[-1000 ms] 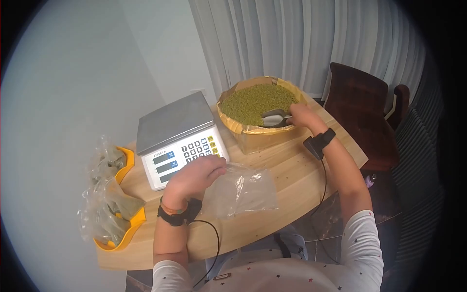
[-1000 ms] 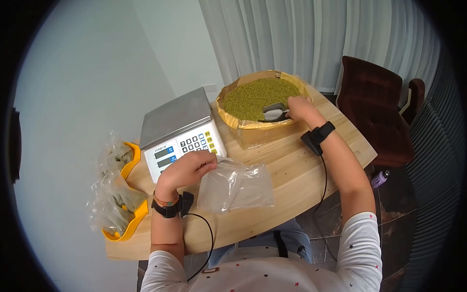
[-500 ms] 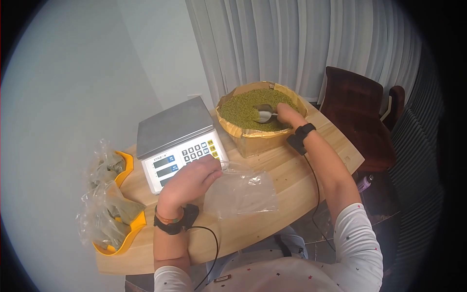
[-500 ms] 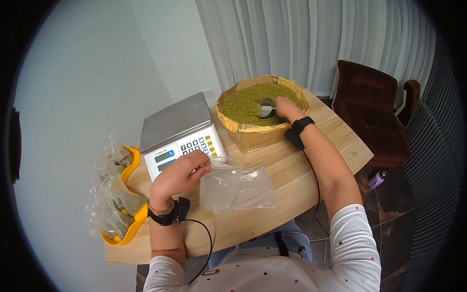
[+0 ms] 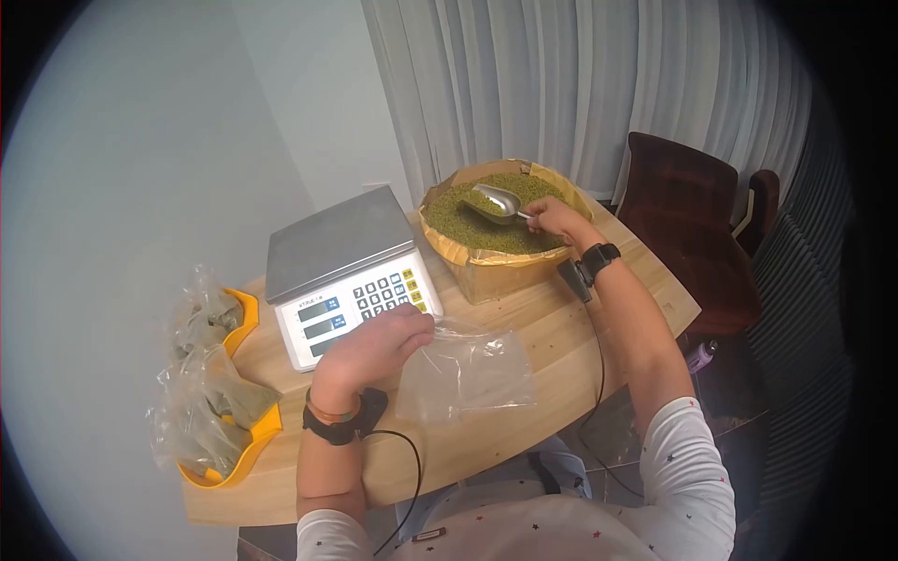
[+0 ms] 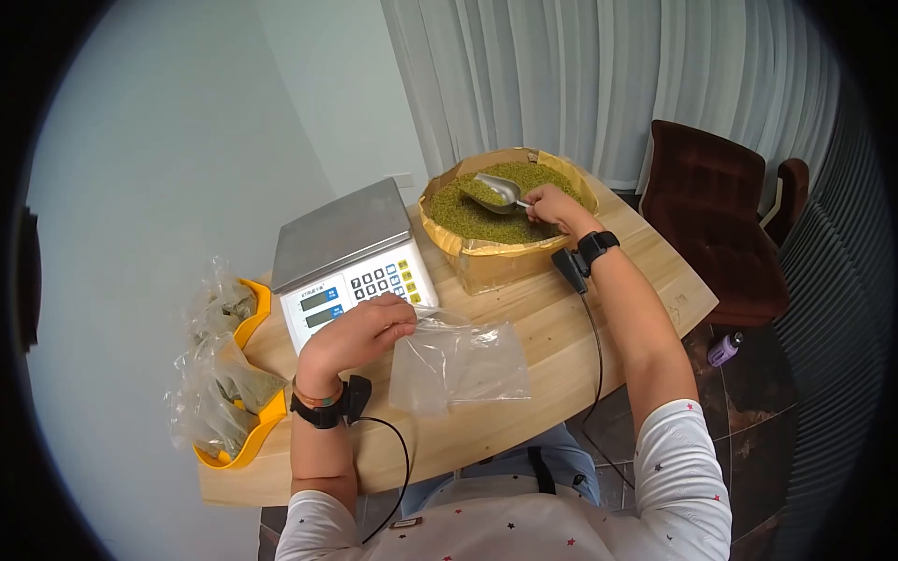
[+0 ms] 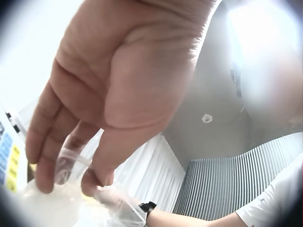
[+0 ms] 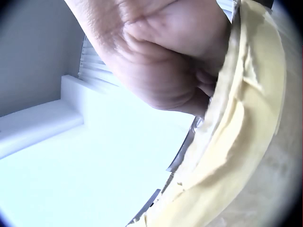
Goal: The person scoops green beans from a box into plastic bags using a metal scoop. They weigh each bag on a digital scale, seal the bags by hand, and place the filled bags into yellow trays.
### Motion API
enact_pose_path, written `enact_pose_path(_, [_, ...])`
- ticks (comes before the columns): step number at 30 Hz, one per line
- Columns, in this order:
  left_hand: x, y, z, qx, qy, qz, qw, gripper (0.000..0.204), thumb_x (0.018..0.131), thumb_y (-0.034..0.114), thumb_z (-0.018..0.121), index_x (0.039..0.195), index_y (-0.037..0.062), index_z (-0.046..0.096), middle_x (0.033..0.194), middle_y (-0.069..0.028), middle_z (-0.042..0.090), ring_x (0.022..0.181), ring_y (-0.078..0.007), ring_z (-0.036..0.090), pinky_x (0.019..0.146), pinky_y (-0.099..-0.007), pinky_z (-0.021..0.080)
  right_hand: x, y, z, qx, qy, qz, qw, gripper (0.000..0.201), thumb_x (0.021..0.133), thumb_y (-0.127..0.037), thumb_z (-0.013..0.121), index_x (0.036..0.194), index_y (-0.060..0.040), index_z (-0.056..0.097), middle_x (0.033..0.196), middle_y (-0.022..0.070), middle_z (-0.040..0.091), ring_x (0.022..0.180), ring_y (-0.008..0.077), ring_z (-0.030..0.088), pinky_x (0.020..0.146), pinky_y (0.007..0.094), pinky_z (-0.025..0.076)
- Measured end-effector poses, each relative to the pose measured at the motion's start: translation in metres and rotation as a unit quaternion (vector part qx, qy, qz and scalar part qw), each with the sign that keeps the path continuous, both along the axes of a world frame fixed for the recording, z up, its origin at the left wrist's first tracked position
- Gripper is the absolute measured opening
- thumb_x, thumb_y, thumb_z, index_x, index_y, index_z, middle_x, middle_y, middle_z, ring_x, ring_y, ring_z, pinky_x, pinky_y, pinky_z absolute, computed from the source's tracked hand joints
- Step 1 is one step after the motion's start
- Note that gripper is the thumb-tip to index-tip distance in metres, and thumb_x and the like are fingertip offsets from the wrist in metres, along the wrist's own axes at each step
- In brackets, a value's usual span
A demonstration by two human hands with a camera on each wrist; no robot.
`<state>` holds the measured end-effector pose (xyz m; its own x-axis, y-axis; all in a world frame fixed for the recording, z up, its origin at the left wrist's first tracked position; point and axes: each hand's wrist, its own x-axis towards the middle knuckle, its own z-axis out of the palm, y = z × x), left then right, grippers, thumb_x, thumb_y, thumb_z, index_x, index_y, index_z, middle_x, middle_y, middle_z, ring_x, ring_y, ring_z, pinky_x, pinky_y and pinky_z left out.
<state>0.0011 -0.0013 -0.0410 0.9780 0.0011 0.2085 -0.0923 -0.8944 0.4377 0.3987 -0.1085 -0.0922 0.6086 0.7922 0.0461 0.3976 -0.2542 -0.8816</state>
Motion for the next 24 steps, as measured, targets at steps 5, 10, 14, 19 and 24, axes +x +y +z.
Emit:
enact_pose_path(5, [0.005, 0.000, -0.001, -0.001, 0.032, 0.006, 0.999, 0.017, 0.096, 0.018, 0.057, 0.102, 0.0028, 0.059, 0.095, -0.0146, 0.059, 0.095, -0.0341, 0.057, 0.084, -0.0421, 0.047, 0.000, -0.018, 0.008, -0.071, -0.120, -0.025, 0.990, 0.019, 0.090, -0.006, 0.066, 0.107, 0.0009, 0.071, 0.085, 0.0037, 0.066, 0.076, 0.0120, 0.058, 0.071, 0.0269, 0.046])
enact_pose_path(10, [0.007, 0.006, -0.008, -0.019, 0.024, -0.004, 1.000, 0.017, 0.097, 0.019, 0.056, 0.102, 0.0037, 0.059, 0.099, -0.0152, 0.062, 0.097, -0.0350, 0.059, 0.084, -0.0414, 0.048, -0.014, -0.040, 0.017, 0.027, -0.151, -0.014, 0.988, 0.018, 0.090, -0.007, 0.068, 0.103, 0.0047, 0.068, 0.079, 0.0029, 0.064, 0.071, 0.0129, 0.055, 0.068, 0.0299, 0.046])
enact_pose_path(14, [0.007, 0.010, -0.009, -0.029, 0.008, -0.015, 0.999, 0.017, 0.098, 0.021, 0.055, 0.100, 0.0039, 0.060, 0.096, -0.0152, 0.062, 0.096, -0.0346, 0.060, 0.083, -0.0417, 0.048, -0.036, -0.064, 0.050, 0.004, -0.115, 0.049, 0.992, 0.025, 0.094, -0.009, 0.065, 0.115, 0.0048, 0.065, 0.094, 0.0018, 0.066, 0.085, 0.0108, 0.056, 0.080, 0.0279, 0.047])
enact_pose_path(19, [0.008, 0.008, -0.010, -0.049, 0.005, -0.012, 0.999, 0.019, 0.098, 0.022, 0.054, 0.100, 0.0036, 0.060, 0.095, -0.0149, 0.062, 0.093, -0.0351, 0.060, 0.084, -0.0425, 0.047, -0.074, -0.078, 0.061, 0.010, -0.037, 0.156, 0.987, 0.029, 0.094, -0.011, 0.066, 0.120, 0.0035, 0.065, 0.103, 0.0005, 0.067, 0.094, 0.0090, 0.058, 0.087, 0.0251, 0.047])
enact_pose_path(24, [0.007, 0.010, -0.014, -0.037, -0.030, -0.031, 0.998, 0.019, 0.098, 0.021, 0.057, 0.104, 0.0027, 0.060, 0.097, -0.0133, 0.063, 0.094, -0.0347, 0.061, 0.083, -0.0411, 0.049, -0.107, -0.080, 0.071, -0.034, -0.051, 0.240, 0.969, 0.026, 0.094, -0.009, 0.065, 0.118, 0.0018, 0.066, 0.100, 0.0016, 0.069, 0.092, 0.0091, 0.059, 0.086, 0.0257, 0.048])
